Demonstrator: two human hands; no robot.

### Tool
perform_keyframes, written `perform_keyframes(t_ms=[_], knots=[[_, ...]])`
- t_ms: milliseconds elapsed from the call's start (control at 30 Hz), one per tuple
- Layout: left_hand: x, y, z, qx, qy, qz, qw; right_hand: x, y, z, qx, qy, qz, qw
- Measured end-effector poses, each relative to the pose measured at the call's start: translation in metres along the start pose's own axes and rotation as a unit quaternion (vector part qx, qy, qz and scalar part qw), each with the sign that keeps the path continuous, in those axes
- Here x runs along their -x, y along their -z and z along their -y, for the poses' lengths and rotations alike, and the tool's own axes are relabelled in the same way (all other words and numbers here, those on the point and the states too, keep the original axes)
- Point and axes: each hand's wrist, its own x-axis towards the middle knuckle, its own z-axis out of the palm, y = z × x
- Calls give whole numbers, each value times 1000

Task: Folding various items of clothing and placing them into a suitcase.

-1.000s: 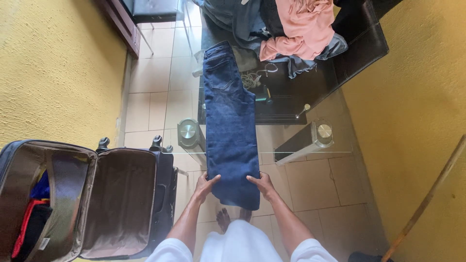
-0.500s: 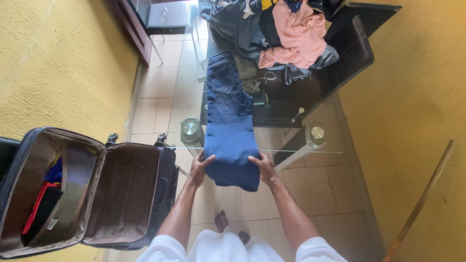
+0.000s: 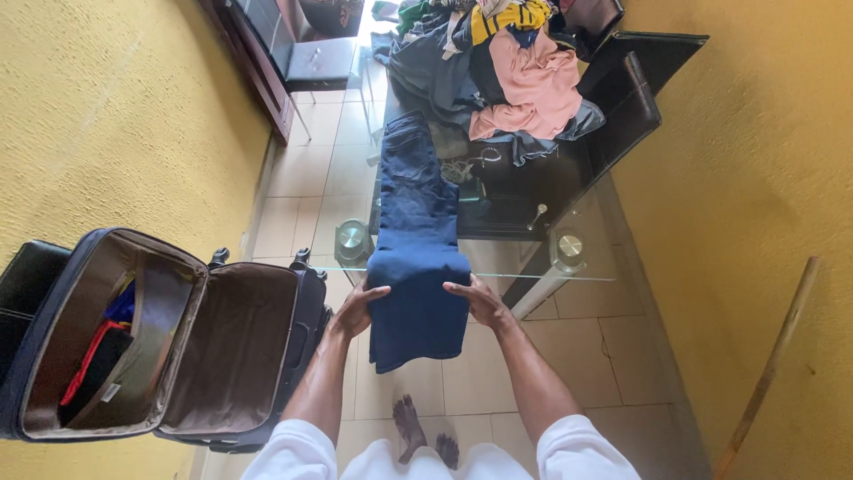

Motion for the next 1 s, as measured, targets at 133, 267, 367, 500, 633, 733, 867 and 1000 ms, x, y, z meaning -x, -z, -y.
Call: perform_keyframes(t_ms=[133, 267, 367, 500, 633, 733, 867, 1000], knots=[[-1, -1, 0, 15, -42, 48, 998, 13, 0, 14, -81, 17, 51, 995], [-1, 8, 11, 40, -52, 56, 996, 20, 0, 20, -40, 43, 49, 997], [10, 11, 17, -60, 26, 20, 998, 34, -1, 24, -57, 12, 33, 998], [11, 15, 22, 37, -21, 65, 997, 33, 4, 21, -79, 4, 75, 994], [14, 3, 19, -112, 7, 24, 993, 43, 2, 17, -89, 13, 83, 992], [12, -9, 7, -51, -45, 34, 997, 42, -1, 18, -107, -3, 80, 991], [22, -38, -10, 35, -88, 26, 995, 42, 2, 33, -143, 37, 97, 984], [15, -50, -21, -9, -103, -10, 995, 32, 4, 53, -95, 32, 25, 995]])
